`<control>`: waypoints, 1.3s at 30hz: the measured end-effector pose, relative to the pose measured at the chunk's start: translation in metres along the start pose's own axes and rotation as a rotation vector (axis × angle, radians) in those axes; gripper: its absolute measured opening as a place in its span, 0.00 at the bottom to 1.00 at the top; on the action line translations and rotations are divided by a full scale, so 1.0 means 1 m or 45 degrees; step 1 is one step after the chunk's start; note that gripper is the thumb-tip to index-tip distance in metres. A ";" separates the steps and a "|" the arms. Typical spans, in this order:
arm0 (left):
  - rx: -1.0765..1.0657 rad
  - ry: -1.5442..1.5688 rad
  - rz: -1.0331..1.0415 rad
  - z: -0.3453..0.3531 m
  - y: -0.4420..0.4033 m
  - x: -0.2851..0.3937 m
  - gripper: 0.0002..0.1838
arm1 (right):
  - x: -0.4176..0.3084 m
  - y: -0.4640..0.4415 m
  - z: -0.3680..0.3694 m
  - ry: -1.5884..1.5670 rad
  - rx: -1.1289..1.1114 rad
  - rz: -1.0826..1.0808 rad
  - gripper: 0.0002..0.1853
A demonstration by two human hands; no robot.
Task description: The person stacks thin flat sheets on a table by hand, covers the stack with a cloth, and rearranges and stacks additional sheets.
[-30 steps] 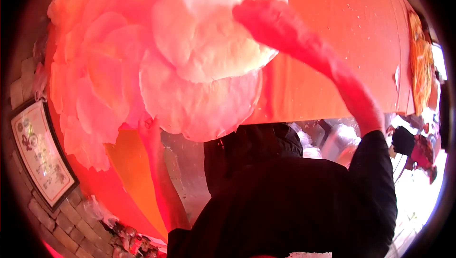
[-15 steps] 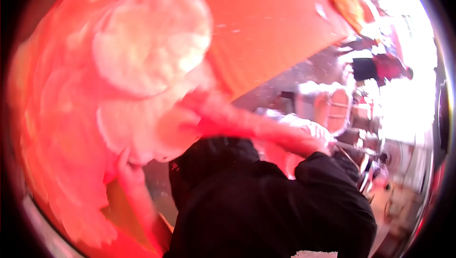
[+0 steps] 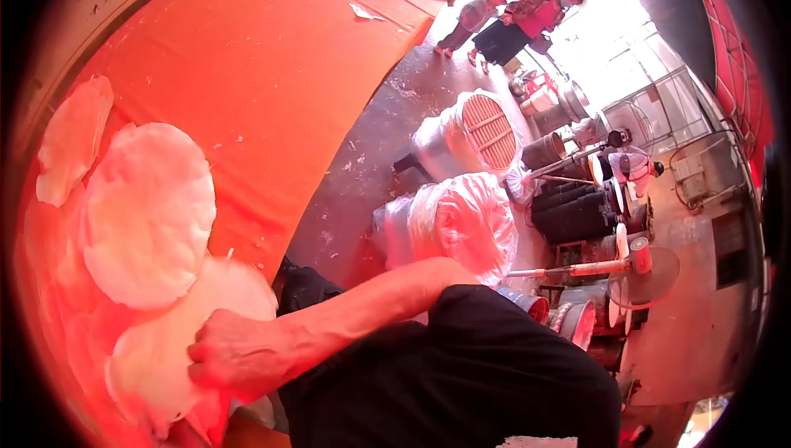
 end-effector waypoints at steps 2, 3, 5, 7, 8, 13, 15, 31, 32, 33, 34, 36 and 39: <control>-0.028 -0.354 0.303 0.017 -0.029 0.052 0.25 | -0.013 -0.037 -0.025 -0.079 0.212 -0.012 0.08; -0.037 -0.528 0.456 0.031 -0.044 0.078 0.26 | -0.013 -0.055 -0.037 -0.118 0.316 -0.020 0.08; -0.388 -0.146 0.318 0.092 -0.075 0.123 0.28 | 0.016 -0.087 -0.040 -0.367 0.368 0.103 0.08; -0.308 0.286 -0.020 0.140 -0.093 0.137 0.30 | 0.064 -0.116 -0.023 -0.781 0.326 0.385 0.09; 0.077 0.155 -0.089 0.131 -0.100 0.134 0.30 | 0.072 -0.108 -0.046 -0.744 0.368 0.491 0.07; -0.362 -0.777 0.220 0.186 -0.076 0.073 0.28 | 0.221 -0.030 -0.053 -0.629 0.436 0.934 0.12; -0.544 -1.279 0.263 0.202 -0.057 0.016 0.27 | 0.308 0.039 -0.013 -0.638 0.391 1.070 0.19; 0.417 -2.040 0.080 -0.004 -0.057 0.033 0.20 | 0.394 0.033 -0.082 0.559 0.156 0.940 0.24; 0.374 -2.043 0.080 -0.002 -0.063 0.040 0.20 | 0.387 0.038 -0.084 0.678 0.230 0.850 0.24; 0.329 -2.093 0.084 0.000 -0.070 0.043 0.21 | 0.385 0.046 -0.077 0.766 0.145 0.776 0.24; 0.283 -2.143 0.097 0.001 -0.082 0.045 0.21 | 0.383 0.055 -0.068 0.851 0.070 0.698 0.23; 0.086 -2.271 0.179 -0.004 -0.105 0.039 0.23 | 0.358 0.062 -0.049 0.944 -0.014 0.579 0.22; -0.347 -2.442 0.308 -0.035 -0.125 0.008 0.25 | 0.348 0.069 -0.037 1.010 0.058 0.477 0.22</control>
Point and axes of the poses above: each hand's wrist, its own y-axis away from the middle knuckle, its own z-axis out of the palm, x = y × z, the point moved 8 cm from there along -y, towards the middle knuckle, and after that the axes turned 2 degrees about -y, right-handed, at the moved point
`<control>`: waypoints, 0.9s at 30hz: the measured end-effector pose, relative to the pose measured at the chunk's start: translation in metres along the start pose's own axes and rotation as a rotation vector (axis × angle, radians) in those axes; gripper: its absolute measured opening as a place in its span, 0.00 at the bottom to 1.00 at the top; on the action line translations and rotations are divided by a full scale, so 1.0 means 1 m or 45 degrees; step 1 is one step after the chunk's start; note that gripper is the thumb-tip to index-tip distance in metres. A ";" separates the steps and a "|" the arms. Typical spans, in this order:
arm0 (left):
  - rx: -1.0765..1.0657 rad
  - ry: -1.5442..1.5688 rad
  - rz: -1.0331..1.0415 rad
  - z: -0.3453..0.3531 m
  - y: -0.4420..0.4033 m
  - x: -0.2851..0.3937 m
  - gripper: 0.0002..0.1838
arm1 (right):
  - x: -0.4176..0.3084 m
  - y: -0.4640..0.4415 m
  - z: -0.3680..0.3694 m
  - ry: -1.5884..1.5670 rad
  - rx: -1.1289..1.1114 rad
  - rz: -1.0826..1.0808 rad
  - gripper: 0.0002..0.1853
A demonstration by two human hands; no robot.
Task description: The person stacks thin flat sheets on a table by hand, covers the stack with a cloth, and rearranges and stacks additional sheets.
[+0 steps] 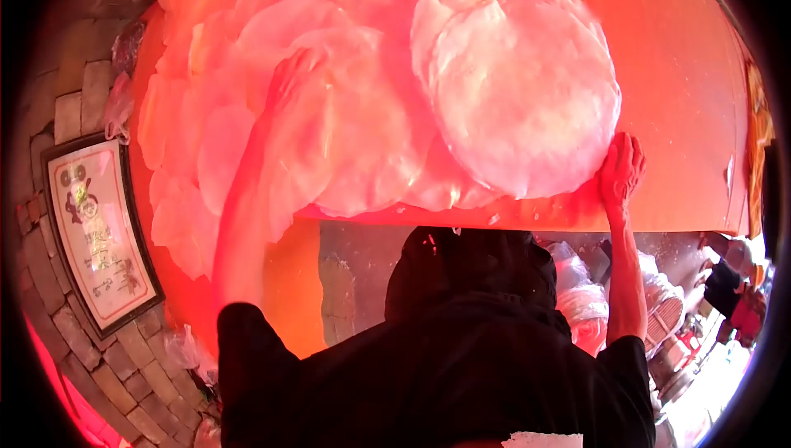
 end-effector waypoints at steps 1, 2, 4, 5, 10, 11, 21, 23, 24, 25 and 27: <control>-0.063 -0.036 0.098 0.021 0.006 -0.019 0.26 | 0.001 -0.002 -0.001 -0.028 -0.036 0.029 0.22; -0.125 -0.066 0.202 0.020 0.003 -0.014 0.27 | 0.005 0.000 -0.002 -0.049 -0.071 0.063 0.22; -0.530 -0.197 0.015 0.009 -0.016 -0.006 0.24 | 0.005 -0.002 -0.004 -0.077 -0.043 0.067 0.21; -0.561 -0.198 0.036 0.005 -0.015 -0.003 0.23 | 0.004 -0.001 -0.005 -0.087 -0.033 0.073 0.21; -0.581 0.229 -0.128 0.018 0.009 -0.052 0.10 | -0.004 -0.005 -0.022 -0.147 -0.032 0.081 0.20; -0.658 0.120 -0.053 0.010 0.014 -0.053 0.11 | 0.001 -0.002 -0.017 -0.139 -0.001 0.092 0.21; -0.137 0.251 -0.190 -0.266 -0.082 -0.095 0.10 | -0.002 -0.003 -0.022 -0.112 -0.010 0.144 0.20; 0.004 -0.073 -0.207 -0.322 -0.121 -0.059 0.13 | -0.007 -0.010 -0.034 -0.160 -0.007 0.144 0.19; 0.028 -0.166 -0.163 -0.342 -0.137 -0.010 0.14 | -0.013 -0.016 -0.045 -0.181 0.013 0.126 0.16; 0.057 -0.249 -0.107 -0.353 -0.151 0.023 0.15 | -0.018 -0.019 -0.054 -0.177 0.005 0.117 0.14; 0.376 -0.379 0.449 -0.351 -0.164 0.082 0.13 | -0.012 -0.013 -0.035 0.236 -0.077 0.100 0.14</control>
Point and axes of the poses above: each hand's wrist, its own y-axis away from the middle knuckle, its own z-axis out of the palm, x = y × z, the point moved 8 cm from there along -y, towards the middle knuckle, and after that the axes turned 2 degrees about -y, right-handed, at the moved point
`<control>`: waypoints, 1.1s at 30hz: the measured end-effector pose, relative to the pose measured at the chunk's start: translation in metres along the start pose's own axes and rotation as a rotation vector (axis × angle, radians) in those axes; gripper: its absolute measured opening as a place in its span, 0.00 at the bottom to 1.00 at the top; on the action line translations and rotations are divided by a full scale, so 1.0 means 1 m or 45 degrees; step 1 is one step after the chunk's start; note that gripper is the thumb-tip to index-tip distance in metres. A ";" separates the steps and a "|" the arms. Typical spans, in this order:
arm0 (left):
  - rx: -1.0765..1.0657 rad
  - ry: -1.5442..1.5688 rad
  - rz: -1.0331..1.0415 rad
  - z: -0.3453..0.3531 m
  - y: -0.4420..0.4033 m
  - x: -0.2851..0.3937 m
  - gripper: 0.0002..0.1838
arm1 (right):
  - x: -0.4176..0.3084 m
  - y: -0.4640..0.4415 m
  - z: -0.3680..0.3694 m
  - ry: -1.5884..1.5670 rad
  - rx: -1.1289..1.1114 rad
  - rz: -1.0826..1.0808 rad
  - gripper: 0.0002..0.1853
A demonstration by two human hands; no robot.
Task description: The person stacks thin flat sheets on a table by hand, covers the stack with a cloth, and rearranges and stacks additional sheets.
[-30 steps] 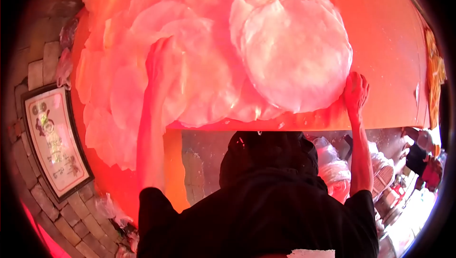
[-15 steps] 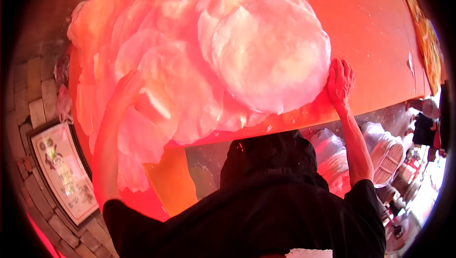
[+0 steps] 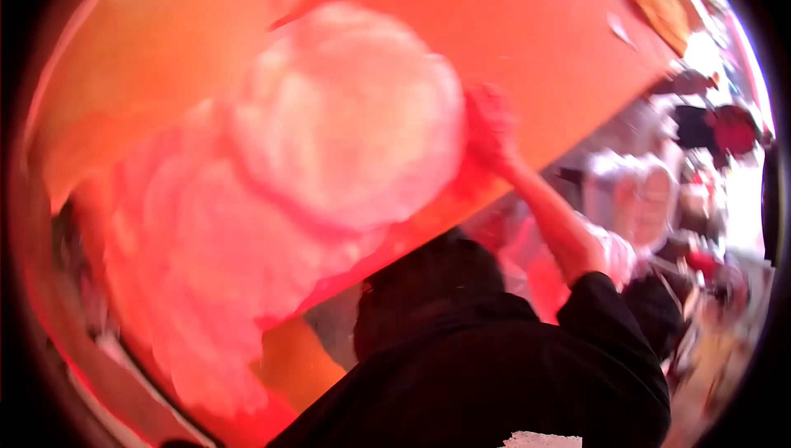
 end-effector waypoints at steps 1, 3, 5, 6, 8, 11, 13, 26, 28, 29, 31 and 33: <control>0.115 0.032 0.131 0.014 -0.010 0.026 0.14 | 0.007 0.005 0.012 0.080 0.048 0.008 0.14; 0.032 0.230 0.250 0.082 -0.016 0.083 0.15 | 0.017 0.009 0.011 -0.071 0.057 0.063 0.17; -0.159 0.425 0.391 0.161 -0.003 0.162 0.16 | 0.021 0.011 -0.008 -0.276 0.127 0.109 0.19; -0.247 0.520 0.450 0.195 0.012 0.200 0.17 | 0.022 0.009 -0.006 -0.355 0.186 0.122 0.20; -0.384 0.668 0.488 0.232 0.044 0.251 0.18 | 0.025 0.007 -0.010 -0.453 0.169 0.108 0.21; -0.446 0.827 0.299 0.233 0.068 0.280 0.22 | 0.027 0.009 0.002 -0.420 0.149 0.102 0.24; -0.442 0.882 0.023 0.242 0.093 0.260 0.25 | 0.028 0.009 -0.001 -0.413 0.159 0.097 0.24; -0.522 0.687 -0.278 0.344 0.182 0.087 0.31 | 0.020 0.045 -0.015 -0.657 0.293 0.433 0.16; -0.672 0.942 -0.350 0.348 0.185 0.081 0.31 | 0.009 0.058 -0.014 -0.571 0.306 0.459 0.17; -0.654 1.160 -0.384 0.357 0.186 0.078 0.29 | 0.007 0.059 -0.010 -0.552 0.277 0.472 0.18; -0.743 1.226 -0.331 0.358 0.183 0.074 0.27 | 0.003 0.062 -0.008 -0.482 0.291 0.467 0.18; -0.843 0.993 -0.184 0.339 0.177 0.070 0.23 | 0.001 0.063 -0.010 -0.443 0.291 0.476 0.18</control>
Point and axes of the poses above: each hand's wrist, its own y-axis away from the middle knuckle, its own z-axis out of the palm, x = y × z, the point moved 8 cm from there along -y, towards the middle knuckle, and after that the axes turned 2 degrees about -y, right-handed, at the moved point
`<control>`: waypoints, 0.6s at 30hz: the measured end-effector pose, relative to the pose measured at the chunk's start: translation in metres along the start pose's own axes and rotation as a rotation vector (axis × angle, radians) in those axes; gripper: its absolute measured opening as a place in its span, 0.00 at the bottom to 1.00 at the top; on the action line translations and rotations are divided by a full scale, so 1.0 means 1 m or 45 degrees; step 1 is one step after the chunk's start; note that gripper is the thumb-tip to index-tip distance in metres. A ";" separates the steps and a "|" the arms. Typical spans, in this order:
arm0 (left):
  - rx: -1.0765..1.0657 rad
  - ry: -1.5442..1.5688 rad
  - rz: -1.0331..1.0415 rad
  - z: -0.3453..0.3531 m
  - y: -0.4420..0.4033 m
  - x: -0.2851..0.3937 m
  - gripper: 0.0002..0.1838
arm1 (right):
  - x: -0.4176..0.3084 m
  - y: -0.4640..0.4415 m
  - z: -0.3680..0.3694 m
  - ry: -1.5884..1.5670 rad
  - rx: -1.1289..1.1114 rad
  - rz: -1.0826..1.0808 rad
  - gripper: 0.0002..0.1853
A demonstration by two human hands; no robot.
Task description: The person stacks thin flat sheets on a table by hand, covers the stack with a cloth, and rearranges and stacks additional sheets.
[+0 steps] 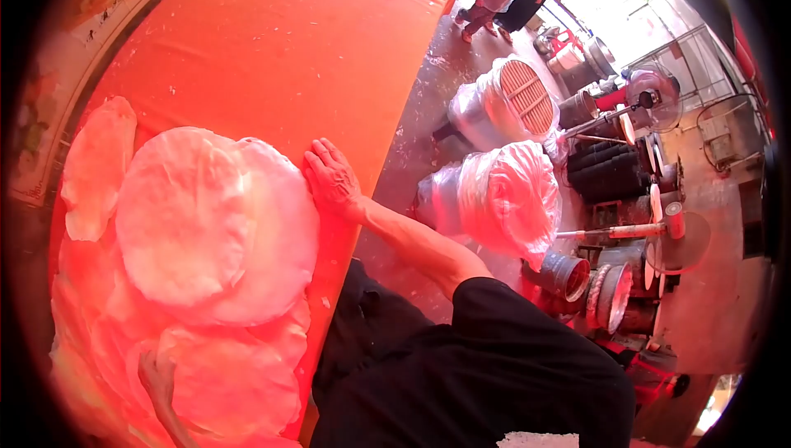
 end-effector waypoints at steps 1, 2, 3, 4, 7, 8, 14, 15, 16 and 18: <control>-0.004 -0.091 0.036 -0.005 0.005 0.008 0.21 | -0.001 0.000 0.000 0.004 -0.002 0.009 0.18; 0.075 -0.099 0.124 -0.010 0.013 0.023 0.20 | -0.001 0.000 0.000 0.008 -0.005 0.019 0.18; 0.152 -0.106 0.213 -0.016 0.019 0.033 0.18 | -0.002 0.002 -0.001 0.006 0.003 0.024 0.18; 0.158 -0.023 0.172 -0.016 0.020 0.029 0.18 | -0.002 0.002 -0.002 0.005 0.009 0.025 0.17; 0.280 0.186 0.170 -0.007 0.013 0.023 0.16 | -0.003 0.002 -0.003 0.022 0.020 0.019 0.17; 0.388 0.223 0.244 -0.006 0.009 0.026 0.15 | -0.003 0.002 -0.003 0.028 0.019 0.013 0.17; 0.031 0.055 0.238 -0.012 -0.004 0.029 0.12 | -0.007 0.000 -0.007 0.050 0.075 -0.010 0.14; 0.066 0.021 0.335 -0.018 0.004 0.033 0.12 | -0.006 0.000 -0.008 -0.002 0.061 0.005 0.13; 0.003 0.014 0.294 -0.023 0.011 0.031 0.11 | -0.004 -0.003 -0.012 -0.065 0.039 0.016 0.12; -0.123 -0.014 0.115 -0.044 0.045 0.012 0.10 | 0.000 -0.005 0.000 0.056 0.056 -0.107 0.09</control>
Point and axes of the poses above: each hand's wrist, its own y-axis away from the middle knuckle, its own z-axis out of the palm, x = y × z, the point moved 8 cm from there along -y, towards the middle knuckle, and after that the axes turned 2 degrees about -y, right-handed, at the moved point
